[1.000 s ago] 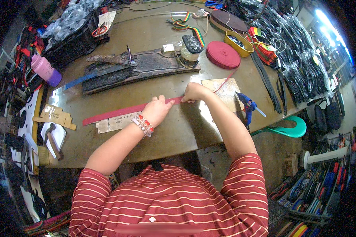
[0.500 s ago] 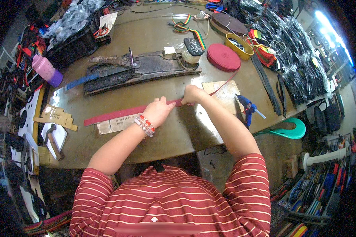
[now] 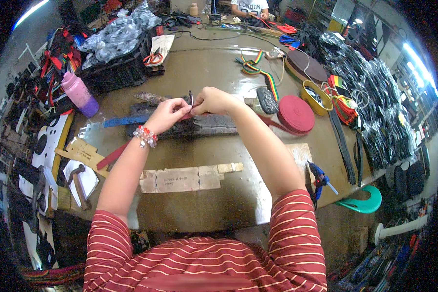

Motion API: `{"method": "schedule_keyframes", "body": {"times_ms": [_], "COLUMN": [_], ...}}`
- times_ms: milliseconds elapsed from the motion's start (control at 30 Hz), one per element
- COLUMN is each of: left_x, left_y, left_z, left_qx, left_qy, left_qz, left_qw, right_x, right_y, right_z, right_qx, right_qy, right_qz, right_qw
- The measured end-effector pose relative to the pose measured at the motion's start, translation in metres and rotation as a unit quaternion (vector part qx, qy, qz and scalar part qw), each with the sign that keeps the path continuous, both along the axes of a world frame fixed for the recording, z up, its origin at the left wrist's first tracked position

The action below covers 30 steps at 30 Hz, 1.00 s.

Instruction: The person measures and cuts a red strap and a multicolored strap using a wooden template and a cutting tool. They then place the cut pieces on the table and handle cardboard pieces and other materials.

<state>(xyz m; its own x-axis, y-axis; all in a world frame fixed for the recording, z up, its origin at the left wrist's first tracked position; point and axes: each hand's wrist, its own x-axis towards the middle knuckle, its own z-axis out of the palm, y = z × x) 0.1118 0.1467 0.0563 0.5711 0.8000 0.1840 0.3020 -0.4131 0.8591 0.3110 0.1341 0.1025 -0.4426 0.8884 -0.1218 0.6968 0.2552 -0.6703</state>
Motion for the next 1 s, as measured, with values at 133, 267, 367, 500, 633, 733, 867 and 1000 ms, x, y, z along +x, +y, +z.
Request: {"method": "schedule_keyframes", "body": {"times_ms": [133, 267, 367, 500, 633, 733, 867, 1000], "left_x": [-0.003, 0.004, 0.006, 0.008, 0.009, 0.009, 0.011, 0.013], "left_y": [0.044, 0.066, 0.073, 0.075, 0.072, 0.070, 0.067, 0.061], "left_z": [-0.004, -0.018, -0.023, -0.028, -0.032, -0.034, -0.037, -0.036], "left_qx": [0.056, 0.070, 0.055, 0.057, 0.068, 0.107, 0.111, 0.130], "left_qy": [0.087, 0.131, 0.132, 0.151, 0.142, 0.141, 0.151, 0.154], "left_qz": [0.047, 0.060, 0.060, 0.053, 0.052, 0.057, 0.071, 0.089], "left_qw": [0.994, 0.987, 0.988, 0.986, 0.986, 0.983, 0.980, 0.975], "right_x": [-0.001, 0.005, 0.013, 0.017, 0.017, 0.020, 0.023, 0.022], "right_y": [0.036, 0.057, 0.065, 0.067, 0.059, 0.055, 0.059, 0.055], "right_z": [-0.003, -0.026, -0.041, -0.053, -0.062, -0.070, -0.085, -0.093], "right_qx": [-0.045, -0.094, -0.078, -0.121, -0.144, -0.150, -0.145, -0.069], "right_qy": [-0.006, 0.007, 0.041, 0.068, 0.142, 0.154, 0.186, 0.064], "right_qz": [-0.059, -0.111, -0.104, -0.124, -0.137, -0.154, -0.155, -0.160], "right_qw": [0.997, 0.989, 0.991, 0.983, 0.970, 0.964, 0.959, 0.983]}}
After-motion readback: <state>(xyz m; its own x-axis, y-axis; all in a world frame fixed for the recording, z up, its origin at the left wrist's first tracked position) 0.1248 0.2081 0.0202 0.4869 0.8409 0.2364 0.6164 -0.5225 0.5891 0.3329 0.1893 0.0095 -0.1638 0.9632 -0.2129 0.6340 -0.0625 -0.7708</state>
